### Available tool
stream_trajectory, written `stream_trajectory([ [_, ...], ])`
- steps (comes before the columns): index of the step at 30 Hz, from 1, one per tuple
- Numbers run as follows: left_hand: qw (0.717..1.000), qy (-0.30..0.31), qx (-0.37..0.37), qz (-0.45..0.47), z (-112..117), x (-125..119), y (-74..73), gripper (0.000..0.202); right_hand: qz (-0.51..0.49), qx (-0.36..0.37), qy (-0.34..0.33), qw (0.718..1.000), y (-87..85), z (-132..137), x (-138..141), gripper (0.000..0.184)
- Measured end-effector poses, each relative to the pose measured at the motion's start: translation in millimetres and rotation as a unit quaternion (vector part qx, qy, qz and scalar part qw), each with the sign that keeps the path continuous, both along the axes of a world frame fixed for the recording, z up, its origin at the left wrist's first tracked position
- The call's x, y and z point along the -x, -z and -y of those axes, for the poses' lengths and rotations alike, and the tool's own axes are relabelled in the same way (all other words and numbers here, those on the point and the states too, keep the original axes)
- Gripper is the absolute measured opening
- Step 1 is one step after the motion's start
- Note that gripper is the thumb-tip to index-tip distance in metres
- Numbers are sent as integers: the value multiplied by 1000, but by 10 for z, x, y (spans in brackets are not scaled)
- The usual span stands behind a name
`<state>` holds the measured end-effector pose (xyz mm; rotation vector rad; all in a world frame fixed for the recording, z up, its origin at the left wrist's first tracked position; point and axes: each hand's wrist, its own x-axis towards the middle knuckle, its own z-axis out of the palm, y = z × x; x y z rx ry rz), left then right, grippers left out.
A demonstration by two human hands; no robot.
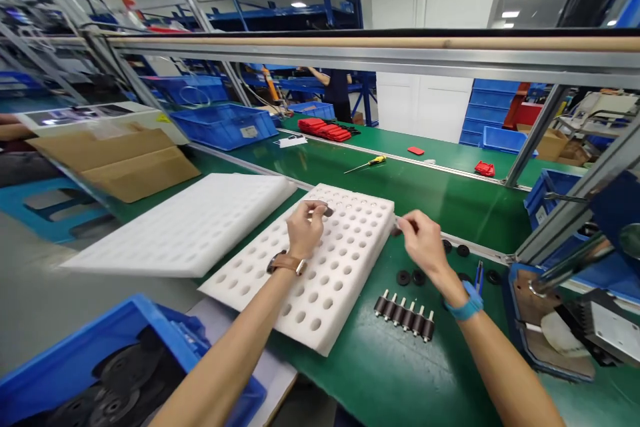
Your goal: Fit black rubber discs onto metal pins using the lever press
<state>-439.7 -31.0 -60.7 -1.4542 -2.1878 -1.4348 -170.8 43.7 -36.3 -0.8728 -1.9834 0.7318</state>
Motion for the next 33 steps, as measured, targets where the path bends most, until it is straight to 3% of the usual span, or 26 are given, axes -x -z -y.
stream_trajectory([
  [2,995,78,61,-33,80,-339,-72,17,29,41,20,999,48,99,-553,29],
  [4,977,143,140,-70,172,-695,-75,12,68,89,29,993,204,215,-977,29],
  [7,938,187,267,-116,276,-1130,23,11,130,164,23,978,574,401,-1321,27],
  [10,898,188,370,-144,286,-1380,148,13,184,220,23,958,934,563,-1372,26],
  [12,877,182,415,-158,262,-1468,191,13,213,235,23,948,1077,635,-1324,26],
  [15,861,174,446,-170,252,-1516,160,12,241,206,23,948,1094,663,-1247,24],
  [18,871,161,433,-169,283,-1418,29,5,256,147,24,955,928,586,-1181,24],
  [22,910,88,372,-159,229,-983,-189,18,258,78,1,963,592,320,-884,28],
  [25,933,11,330,-144,25,-564,-283,21,243,27,-21,969,329,18,-364,26],
  [29,950,-32,278,-136,-406,-231,-257,24,240,-24,-25,970,90,-421,559,21],
  [33,958,-15,244,-148,-819,-159,-119,20,253,-38,-10,967,116,-747,1241,32],
])
